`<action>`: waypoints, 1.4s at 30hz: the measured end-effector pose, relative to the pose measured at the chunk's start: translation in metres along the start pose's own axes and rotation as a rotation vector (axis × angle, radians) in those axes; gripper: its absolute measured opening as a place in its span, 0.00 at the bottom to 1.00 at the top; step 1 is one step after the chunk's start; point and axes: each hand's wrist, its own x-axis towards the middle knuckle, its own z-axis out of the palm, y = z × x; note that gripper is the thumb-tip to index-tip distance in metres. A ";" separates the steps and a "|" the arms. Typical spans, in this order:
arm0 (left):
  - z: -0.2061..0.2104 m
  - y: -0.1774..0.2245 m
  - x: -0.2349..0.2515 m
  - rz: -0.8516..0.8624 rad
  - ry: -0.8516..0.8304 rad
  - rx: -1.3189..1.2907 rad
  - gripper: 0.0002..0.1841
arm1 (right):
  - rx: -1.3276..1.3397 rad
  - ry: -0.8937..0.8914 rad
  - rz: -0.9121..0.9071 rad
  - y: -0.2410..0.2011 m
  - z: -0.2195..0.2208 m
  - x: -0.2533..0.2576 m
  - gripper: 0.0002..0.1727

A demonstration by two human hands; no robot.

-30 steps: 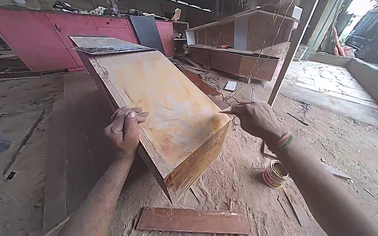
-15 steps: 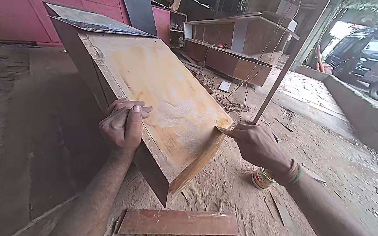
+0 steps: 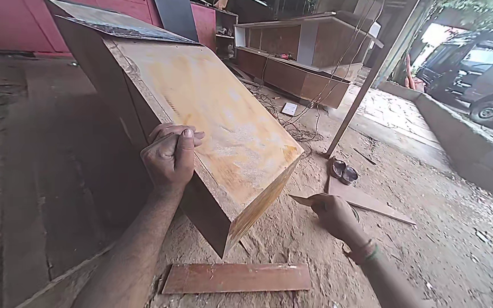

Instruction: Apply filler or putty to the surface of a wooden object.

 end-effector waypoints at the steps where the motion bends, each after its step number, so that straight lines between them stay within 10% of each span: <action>1: 0.000 0.000 0.000 0.006 0.003 -0.007 0.24 | 0.096 0.077 0.047 -0.001 0.021 0.003 0.16; 9: -0.005 -0.009 -0.001 0.140 -0.032 -0.115 0.26 | 0.618 0.822 -0.188 -0.089 0.174 -0.036 0.15; 15: -0.004 -0.012 0.000 0.160 -0.079 -0.121 0.28 | 0.660 0.743 -0.556 -0.094 0.231 -0.103 0.13; 22: -0.007 -0.008 -0.002 0.107 -0.092 -0.126 0.27 | 0.834 1.004 -0.199 -0.070 0.156 -0.005 0.15; 29: -0.008 -0.009 0.000 0.120 -0.109 -0.105 0.27 | 0.647 0.794 -0.640 -0.126 0.232 -0.121 0.17; 36: -0.010 -0.002 0.001 0.113 -0.141 -0.057 0.28 | 0.948 0.817 -0.052 -0.083 0.248 -0.045 0.18; 42: -0.010 -0.003 0.001 0.109 -0.151 -0.057 0.28 | 0.714 0.681 -0.439 -0.106 0.296 -0.127 0.23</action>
